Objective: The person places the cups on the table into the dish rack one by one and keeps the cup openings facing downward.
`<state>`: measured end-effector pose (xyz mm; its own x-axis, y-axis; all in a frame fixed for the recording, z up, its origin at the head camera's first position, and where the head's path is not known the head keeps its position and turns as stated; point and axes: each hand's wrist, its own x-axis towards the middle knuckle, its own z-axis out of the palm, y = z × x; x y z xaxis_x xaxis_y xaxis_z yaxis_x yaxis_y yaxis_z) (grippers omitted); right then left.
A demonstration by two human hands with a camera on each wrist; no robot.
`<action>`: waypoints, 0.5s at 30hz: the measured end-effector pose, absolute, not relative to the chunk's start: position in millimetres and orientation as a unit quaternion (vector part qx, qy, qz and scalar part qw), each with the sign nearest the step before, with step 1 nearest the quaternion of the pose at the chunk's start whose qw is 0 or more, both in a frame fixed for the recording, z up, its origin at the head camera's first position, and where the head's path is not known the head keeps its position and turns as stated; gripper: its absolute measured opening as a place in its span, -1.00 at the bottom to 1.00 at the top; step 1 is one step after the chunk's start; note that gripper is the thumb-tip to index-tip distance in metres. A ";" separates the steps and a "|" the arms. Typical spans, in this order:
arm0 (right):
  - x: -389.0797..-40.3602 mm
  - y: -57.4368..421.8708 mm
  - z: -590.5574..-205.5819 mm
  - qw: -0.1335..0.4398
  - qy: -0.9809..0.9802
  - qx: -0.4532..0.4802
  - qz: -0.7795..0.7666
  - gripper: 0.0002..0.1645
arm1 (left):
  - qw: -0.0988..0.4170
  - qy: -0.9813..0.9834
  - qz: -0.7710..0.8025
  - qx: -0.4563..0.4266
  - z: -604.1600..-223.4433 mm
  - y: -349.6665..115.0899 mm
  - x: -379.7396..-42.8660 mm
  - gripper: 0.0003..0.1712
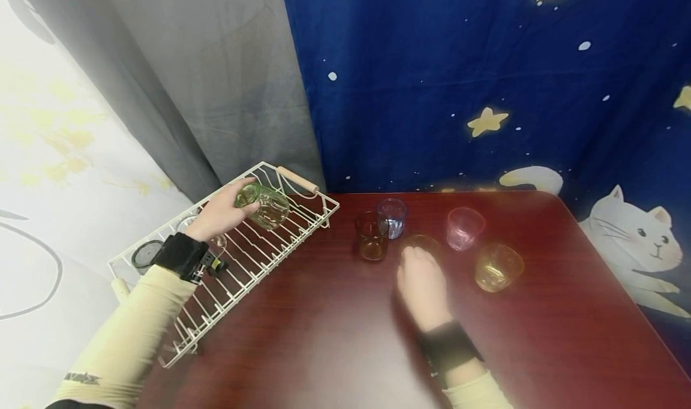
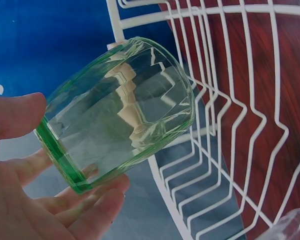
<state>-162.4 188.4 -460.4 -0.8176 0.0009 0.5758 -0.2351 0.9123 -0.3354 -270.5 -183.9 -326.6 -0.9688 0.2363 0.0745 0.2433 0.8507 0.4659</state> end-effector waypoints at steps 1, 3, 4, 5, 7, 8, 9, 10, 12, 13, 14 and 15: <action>-162.5 188.1 -461.2 0.299 -0.931 0.063 0.197 -0.85 | 0.006 -0.963 -0.239 -0.123 -327.0 -185.6 -271.9 -0.21; -162.6 187.5 -462.6 0.305 -0.931 0.061 0.190 -0.85 | 0.005 -0.966 -0.231 -0.119 -328.0 -188.9 -274.2 -0.22; -162.9 187.3 -463.2 0.307 -0.932 0.061 0.186 -0.84 | 0.005 -0.967 -0.228 -0.117 -328.6 -190.8 -275.2 -0.22; -163.2 187.1 -463.6 0.307 -0.932 0.060 0.180 -0.84 | 0.005 -0.968 -0.224 -0.114 -329.4 -192.9 -276.2 -0.22; -163.9 186.5 -464.1 0.307 -0.935 0.059 0.170 -0.83 | 0.006 -0.970 -0.217 -0.110 -332.2 -197.5 -278.9 -0.23; -164.2 186.3 -464.2 0.306 -0.935 0.058 0.166 -0.82 | 0.006 -0.971 -0.215 -0.107 -334.0 -199.9 -280.3 -0.23; -164.4 186.1 -464.3 0.307 -0.936 0.059 0.162 -0.81 | 0.006 -0.971 -0.214 -0.105 -335.8 -202.3 -281.7 -0.22; -164.6 185.8 -464.5 0.308 -0.936 0.059 0.160 -0.80 | 0.005 -0.972 -0.212 -0.104 -337.7 -204.5 -283.0 -0.23; -164.6 185.3 -464.8 0.313 -0.935 0.060 0.157 -0.79 | 0.003 -0.972 -0.211 -0.102 -340.7 -208.3 -285.3 -0.23; -164.6 185.0 -464.9 0.317 -0.934 0.061 0.155 -0.78 | 0.001 -0.972 -0.211 -0.102 -341.7 -209.9 -286.5 -0.23; -164.7 184.8 -465.2 0.322 -0.932 0.063 0.153 -0.78 | -0.001 -0.972 -0.211 -0.100 -342.2 -211.1 -287.1 -0.23; -164.9 184.7 -465.6 0.328 -0.930 0.064 0.151 -0.77 | -0.003 -0.973 -0.209 -0.099 -342.2 -212.1 -287.5 -0.23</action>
